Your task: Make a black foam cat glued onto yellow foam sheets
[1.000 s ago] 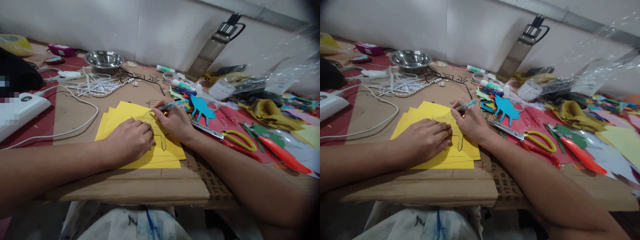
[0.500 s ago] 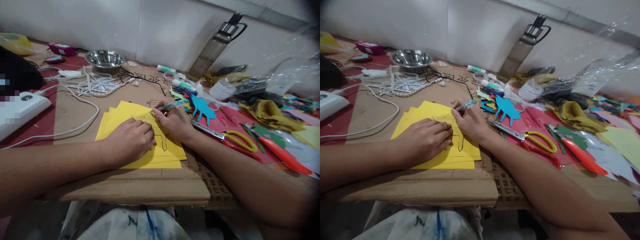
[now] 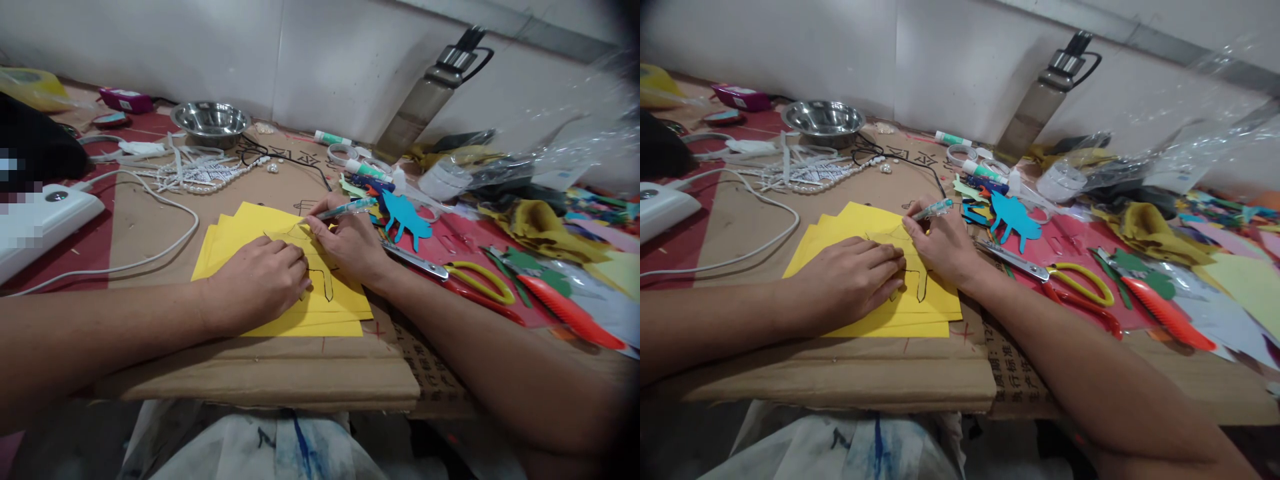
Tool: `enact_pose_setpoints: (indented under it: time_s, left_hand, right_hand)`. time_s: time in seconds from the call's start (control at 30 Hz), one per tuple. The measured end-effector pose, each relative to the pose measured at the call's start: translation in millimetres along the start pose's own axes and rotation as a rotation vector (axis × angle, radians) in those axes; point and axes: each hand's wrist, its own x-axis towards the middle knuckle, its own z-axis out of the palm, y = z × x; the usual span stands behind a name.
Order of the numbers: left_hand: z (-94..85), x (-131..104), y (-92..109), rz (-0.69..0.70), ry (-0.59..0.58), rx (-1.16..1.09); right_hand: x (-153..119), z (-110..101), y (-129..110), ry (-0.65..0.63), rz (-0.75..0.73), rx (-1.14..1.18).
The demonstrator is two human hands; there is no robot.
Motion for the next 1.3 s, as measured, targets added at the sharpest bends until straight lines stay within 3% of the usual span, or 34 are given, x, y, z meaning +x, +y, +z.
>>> enact_pose_setpoints:
  time_s: [1.3]
  left_hand:
    - [0.4, 0.1, -0.1, 0.006, 0.015, 0.001]
  right_hand:
    - [-1.2, -0.4, 2.0, 0.004, -0.018, -0.027]
